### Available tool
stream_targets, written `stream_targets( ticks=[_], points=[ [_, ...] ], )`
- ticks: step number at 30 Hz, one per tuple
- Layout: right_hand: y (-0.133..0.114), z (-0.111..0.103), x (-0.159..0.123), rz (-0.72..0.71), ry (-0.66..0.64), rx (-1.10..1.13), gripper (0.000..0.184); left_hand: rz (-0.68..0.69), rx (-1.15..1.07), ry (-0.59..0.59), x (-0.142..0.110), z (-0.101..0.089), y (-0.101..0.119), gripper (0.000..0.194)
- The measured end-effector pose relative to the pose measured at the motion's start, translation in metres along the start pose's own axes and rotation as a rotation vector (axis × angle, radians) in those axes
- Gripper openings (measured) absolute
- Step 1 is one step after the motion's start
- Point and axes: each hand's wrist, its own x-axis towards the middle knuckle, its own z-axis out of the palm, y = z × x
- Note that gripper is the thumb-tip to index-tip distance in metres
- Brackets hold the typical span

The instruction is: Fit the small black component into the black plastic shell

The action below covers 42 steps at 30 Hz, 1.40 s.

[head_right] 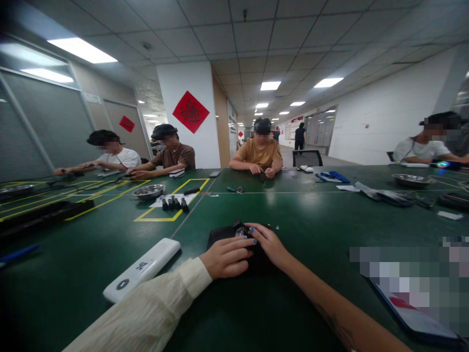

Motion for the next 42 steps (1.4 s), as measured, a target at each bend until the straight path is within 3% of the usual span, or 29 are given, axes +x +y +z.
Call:
stream_targets(
  ticks=[5,12,17,23,29,33,38,42],
  points=[
    [0.005,0.001,0.000,-0.042,-0.022,0.030,0.043,-0.012,-0.019,-0.004,0.001,-0.005,-0.003,0.004],
    [0.006,-0.001,0.002,-0.013,0.031,0.234,0.043,-0.083,0.075,-0.016,-0.004,0.004,-0.007,0.008],
    [0.004,0.000,0.001,0.056,0.096,0.440,0.042,-0.229,0.150,-0.046,-0.015,0.010,-0.007,0.014],
    [0.001,0.002,0.000,0.116,0.180,0.577,0.040,-0.397,0.156,-0.180,-0.017,0.012,-0.008,0.026],
    [0.003,0.001,0.003,0.161,0.196,0.671,0.040,-0.503,0.159,-0.136,-0.016,0.016,-0.009,0.027],
    [0.000,0.002,0.002,0.174,0.206,0.665,0.040,-0.612,0.117,-0.138,-0.017,0.015,-0.010,0.035],
    [-0.001,0.003,0.000,0.181,0.215,0.598,0.042,-0.815,0.044,-0.265,-0.018,0.016,-0.010,0.047],
    [0.004,0.004,0.001,0.135,0.223,0.496,0.046,-0.883,0.026,-0.336,-0.018,0.017,-0.010,0.048]
  ],
)
